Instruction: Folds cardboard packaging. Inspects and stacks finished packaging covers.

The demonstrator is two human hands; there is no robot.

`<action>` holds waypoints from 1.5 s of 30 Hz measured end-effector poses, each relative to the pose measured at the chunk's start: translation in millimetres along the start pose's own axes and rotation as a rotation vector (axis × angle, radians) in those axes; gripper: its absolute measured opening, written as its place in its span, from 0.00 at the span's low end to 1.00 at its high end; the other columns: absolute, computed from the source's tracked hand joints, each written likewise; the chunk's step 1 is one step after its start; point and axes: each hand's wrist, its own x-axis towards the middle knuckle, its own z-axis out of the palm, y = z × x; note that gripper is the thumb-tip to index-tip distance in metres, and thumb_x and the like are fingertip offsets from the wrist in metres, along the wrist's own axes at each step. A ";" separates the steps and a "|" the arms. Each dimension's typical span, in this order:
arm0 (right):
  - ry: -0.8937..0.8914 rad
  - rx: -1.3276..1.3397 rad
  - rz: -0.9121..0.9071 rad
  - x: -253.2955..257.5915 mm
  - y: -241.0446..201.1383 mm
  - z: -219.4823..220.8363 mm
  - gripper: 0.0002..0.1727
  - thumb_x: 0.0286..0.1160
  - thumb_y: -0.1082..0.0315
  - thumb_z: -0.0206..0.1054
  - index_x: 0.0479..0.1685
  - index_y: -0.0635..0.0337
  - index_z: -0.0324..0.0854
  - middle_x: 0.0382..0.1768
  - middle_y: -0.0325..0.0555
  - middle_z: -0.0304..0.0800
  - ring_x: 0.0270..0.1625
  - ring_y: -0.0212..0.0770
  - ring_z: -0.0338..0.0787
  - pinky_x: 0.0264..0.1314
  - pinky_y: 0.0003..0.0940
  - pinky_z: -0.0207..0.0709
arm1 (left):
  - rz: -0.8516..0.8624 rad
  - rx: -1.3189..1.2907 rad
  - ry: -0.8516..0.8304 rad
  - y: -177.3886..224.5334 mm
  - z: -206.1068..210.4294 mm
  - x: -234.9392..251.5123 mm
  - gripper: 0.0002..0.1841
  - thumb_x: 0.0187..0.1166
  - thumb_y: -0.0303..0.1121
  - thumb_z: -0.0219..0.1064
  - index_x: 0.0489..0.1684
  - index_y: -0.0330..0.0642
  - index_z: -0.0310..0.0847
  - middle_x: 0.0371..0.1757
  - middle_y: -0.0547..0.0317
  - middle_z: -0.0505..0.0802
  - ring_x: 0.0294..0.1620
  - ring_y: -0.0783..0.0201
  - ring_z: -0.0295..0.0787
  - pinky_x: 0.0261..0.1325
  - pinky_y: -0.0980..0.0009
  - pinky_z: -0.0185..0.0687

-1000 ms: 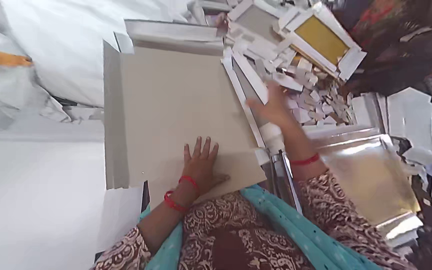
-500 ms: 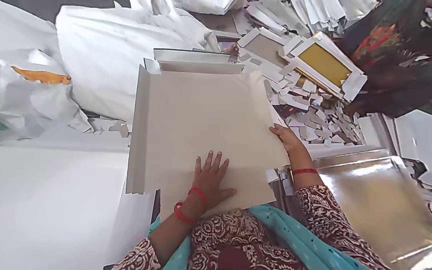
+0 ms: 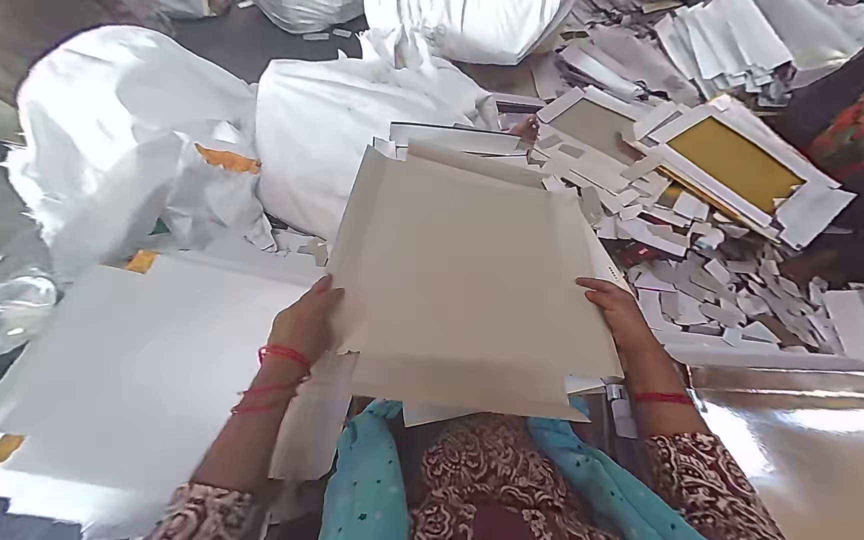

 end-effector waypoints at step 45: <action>-0.443 0.494 -0.096 -35.6 -38.2 -60.4 0.30 0.79 0.29 0.53 0.54 0.42 0.85 0.39 0.30 0.95 0.37 0.25 0.93 0.37 0.23 0.88 | -0.215 -0.466 0.588 -4.2 -46.0 78.0 0.27 0.86 0.36 0.64 0.78 0.26 0.68 0.69 0.21 0.83 0.74 0.28 0.78 0.77 0.32 0.66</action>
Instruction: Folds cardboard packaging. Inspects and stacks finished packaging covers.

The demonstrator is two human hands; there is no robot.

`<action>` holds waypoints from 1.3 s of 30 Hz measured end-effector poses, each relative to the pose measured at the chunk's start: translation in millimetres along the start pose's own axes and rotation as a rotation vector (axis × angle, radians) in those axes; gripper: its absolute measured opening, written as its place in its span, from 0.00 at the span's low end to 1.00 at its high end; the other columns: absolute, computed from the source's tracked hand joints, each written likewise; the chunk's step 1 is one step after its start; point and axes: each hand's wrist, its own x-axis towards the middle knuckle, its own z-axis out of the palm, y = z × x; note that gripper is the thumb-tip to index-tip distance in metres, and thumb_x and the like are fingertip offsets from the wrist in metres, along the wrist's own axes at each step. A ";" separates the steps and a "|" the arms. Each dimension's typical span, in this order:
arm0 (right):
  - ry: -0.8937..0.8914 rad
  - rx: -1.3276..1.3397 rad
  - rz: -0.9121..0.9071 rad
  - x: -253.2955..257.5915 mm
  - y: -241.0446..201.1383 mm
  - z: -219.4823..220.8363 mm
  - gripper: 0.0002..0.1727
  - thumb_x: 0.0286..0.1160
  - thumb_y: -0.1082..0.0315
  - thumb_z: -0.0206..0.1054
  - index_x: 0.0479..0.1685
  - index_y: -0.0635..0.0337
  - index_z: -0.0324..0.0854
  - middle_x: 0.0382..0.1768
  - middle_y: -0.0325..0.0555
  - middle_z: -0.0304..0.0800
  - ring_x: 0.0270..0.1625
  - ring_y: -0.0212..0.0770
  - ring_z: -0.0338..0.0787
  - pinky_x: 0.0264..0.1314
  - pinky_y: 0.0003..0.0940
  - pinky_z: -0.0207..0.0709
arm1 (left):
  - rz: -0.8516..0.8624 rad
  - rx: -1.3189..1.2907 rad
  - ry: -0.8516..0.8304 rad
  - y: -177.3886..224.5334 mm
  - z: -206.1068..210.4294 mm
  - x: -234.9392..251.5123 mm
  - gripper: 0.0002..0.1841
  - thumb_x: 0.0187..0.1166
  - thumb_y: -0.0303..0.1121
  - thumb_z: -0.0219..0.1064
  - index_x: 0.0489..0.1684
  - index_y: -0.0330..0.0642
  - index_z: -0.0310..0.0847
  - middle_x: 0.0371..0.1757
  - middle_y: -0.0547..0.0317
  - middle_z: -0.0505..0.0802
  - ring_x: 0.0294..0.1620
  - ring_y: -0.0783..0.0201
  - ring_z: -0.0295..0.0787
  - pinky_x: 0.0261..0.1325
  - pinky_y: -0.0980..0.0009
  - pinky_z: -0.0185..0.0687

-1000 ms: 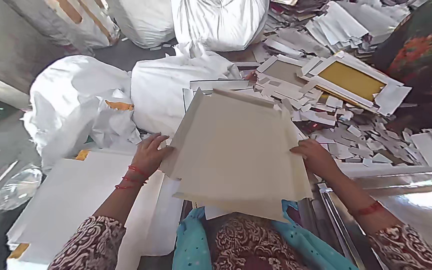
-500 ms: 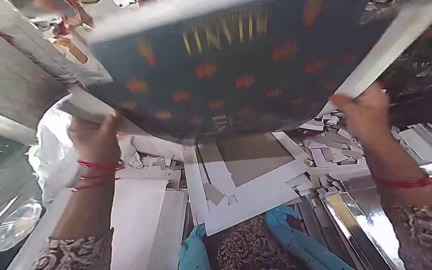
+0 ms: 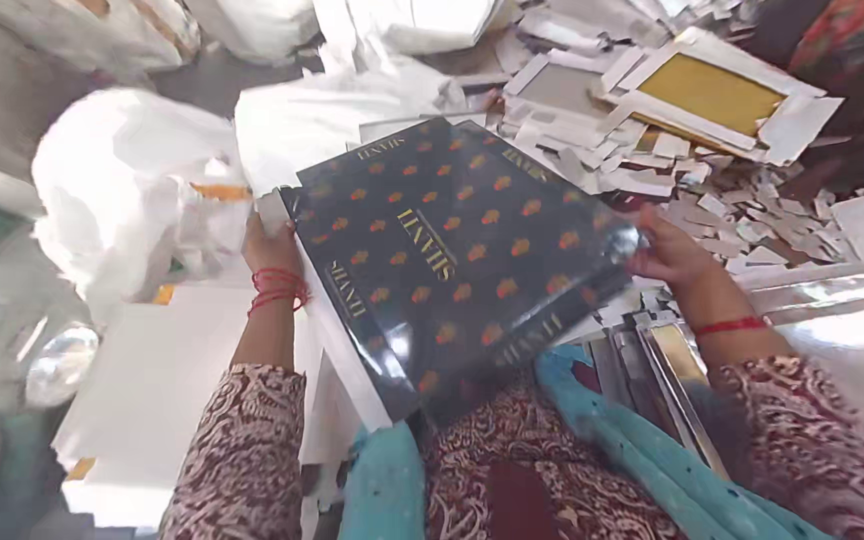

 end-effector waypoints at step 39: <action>0.612 -0.299 0.201 -59.8 45.3 -27.1 0.10 0.82 0.74 0.63 0.57 0.55 0.74 0.33 0.31 0.89 0.29 0.20 0.88 0.33 0.21 0.86 | -0.131 -1.320 -0.709 2.1 40.2 -3.8 0.59 0.72 0.78 0.10 0.69 0.38 0.75 0.59 0.54 0.94 0.60 0.61 0.91 0.64 0.61 0.86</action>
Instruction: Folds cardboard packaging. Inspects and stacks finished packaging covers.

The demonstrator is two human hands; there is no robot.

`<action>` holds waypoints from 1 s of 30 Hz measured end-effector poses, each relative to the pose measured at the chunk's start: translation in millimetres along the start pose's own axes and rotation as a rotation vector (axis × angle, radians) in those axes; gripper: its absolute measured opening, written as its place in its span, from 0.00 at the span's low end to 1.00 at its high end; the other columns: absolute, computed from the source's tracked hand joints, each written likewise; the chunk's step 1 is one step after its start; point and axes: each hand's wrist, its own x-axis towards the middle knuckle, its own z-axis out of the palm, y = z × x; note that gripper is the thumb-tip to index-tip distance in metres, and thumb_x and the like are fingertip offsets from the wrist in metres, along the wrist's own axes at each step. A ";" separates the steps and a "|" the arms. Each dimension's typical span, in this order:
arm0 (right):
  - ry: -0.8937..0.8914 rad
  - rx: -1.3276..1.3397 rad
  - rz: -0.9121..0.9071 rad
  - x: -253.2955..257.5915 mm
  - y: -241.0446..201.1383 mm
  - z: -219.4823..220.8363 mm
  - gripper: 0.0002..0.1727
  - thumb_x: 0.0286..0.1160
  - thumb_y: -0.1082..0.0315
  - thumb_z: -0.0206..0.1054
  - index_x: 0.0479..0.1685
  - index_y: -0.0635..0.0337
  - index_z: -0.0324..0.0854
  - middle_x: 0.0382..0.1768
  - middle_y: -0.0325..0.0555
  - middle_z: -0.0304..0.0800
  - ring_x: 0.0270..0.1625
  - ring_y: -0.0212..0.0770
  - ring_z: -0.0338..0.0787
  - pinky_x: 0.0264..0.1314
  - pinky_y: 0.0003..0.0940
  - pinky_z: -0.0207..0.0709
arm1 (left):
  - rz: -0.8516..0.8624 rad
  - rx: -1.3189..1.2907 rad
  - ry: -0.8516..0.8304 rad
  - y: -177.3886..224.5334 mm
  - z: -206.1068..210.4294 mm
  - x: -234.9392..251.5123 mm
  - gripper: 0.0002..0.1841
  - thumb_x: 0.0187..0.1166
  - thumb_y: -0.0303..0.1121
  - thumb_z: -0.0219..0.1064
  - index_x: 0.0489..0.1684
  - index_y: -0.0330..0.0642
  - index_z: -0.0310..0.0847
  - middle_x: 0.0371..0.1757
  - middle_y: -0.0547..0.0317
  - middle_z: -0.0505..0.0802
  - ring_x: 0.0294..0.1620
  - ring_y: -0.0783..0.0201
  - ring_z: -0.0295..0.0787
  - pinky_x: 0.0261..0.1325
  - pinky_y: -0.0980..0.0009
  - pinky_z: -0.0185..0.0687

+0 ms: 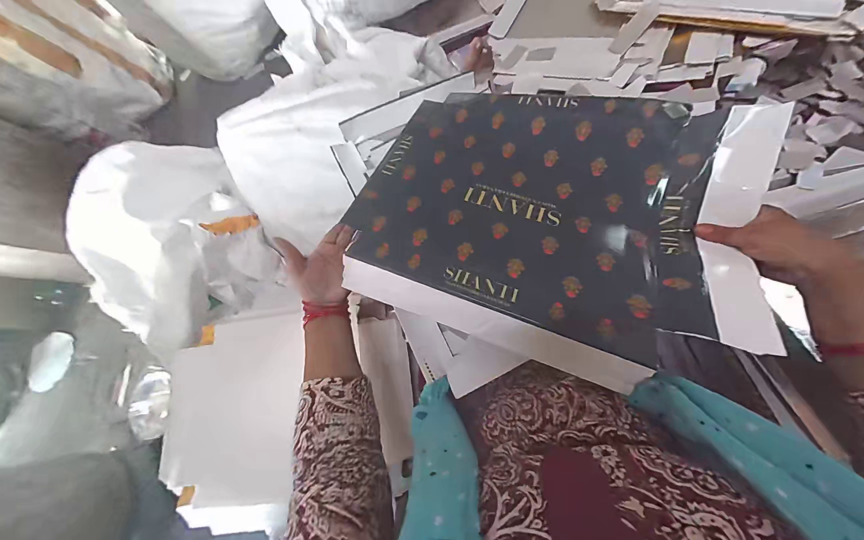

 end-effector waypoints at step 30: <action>-0.104 -0.206 0.077 -27.2 28.4 1.8 0.13 0.82 0.73 0.66 0.60 0.69 0.76 0.37 0.45 0.85 0.36 0.27 0.85 0.44 0.26 0.81 | -0.232 1.792 0.061 -22.7 28.4 45.3 0.27 0.81 0.38 0.72 0.70 0.23 0.76 0.67 0.25 0.86 0.74 0.32 0.81 0.80 0.40 0.68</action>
